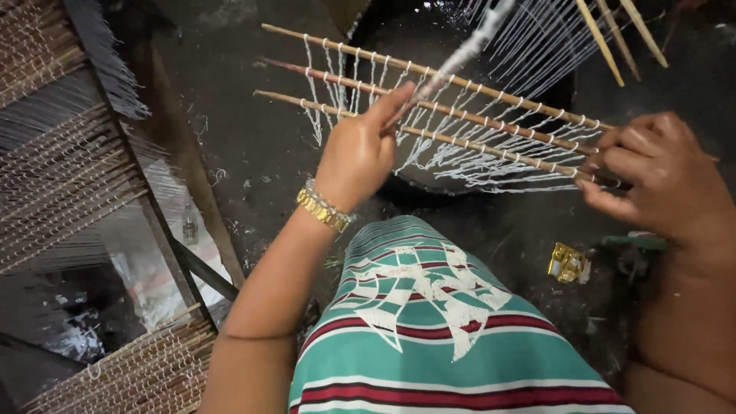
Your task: Dipping a frame of candle wicks into molten wax and hanging them to cool in a production setting.
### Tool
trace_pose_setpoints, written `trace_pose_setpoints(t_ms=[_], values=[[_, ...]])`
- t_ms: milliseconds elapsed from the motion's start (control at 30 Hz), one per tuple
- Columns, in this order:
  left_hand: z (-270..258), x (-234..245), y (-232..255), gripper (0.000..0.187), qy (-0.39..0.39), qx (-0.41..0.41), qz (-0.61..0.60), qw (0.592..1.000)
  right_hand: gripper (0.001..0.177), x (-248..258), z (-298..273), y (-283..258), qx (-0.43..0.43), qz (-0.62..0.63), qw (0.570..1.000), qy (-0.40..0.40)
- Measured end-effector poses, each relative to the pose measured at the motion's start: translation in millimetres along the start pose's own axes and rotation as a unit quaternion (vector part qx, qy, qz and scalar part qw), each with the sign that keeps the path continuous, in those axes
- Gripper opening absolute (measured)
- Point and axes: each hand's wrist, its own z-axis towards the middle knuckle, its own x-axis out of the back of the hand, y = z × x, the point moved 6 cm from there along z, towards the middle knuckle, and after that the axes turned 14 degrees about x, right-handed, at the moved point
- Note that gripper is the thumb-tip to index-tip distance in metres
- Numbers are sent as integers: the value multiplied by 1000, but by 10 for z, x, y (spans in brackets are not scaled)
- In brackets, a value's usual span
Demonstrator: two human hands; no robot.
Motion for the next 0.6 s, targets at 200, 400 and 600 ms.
trace_pose_setpoints(t_ms=[200, 400, 600], values=[[6, -147, 81, 61, -15, -11, 95, 995, 16, -58, -57, -14, 26, 9, 1000, 3], [4, -111, 386, 61, 5, -89, 174, 981, 15, -155, -131, -79, -24, 0, 999, -29], [169, -226, 333, 53, -43, -49, 121, 990, 24, -125, -169, -125, -1, -19, 999, -34]])
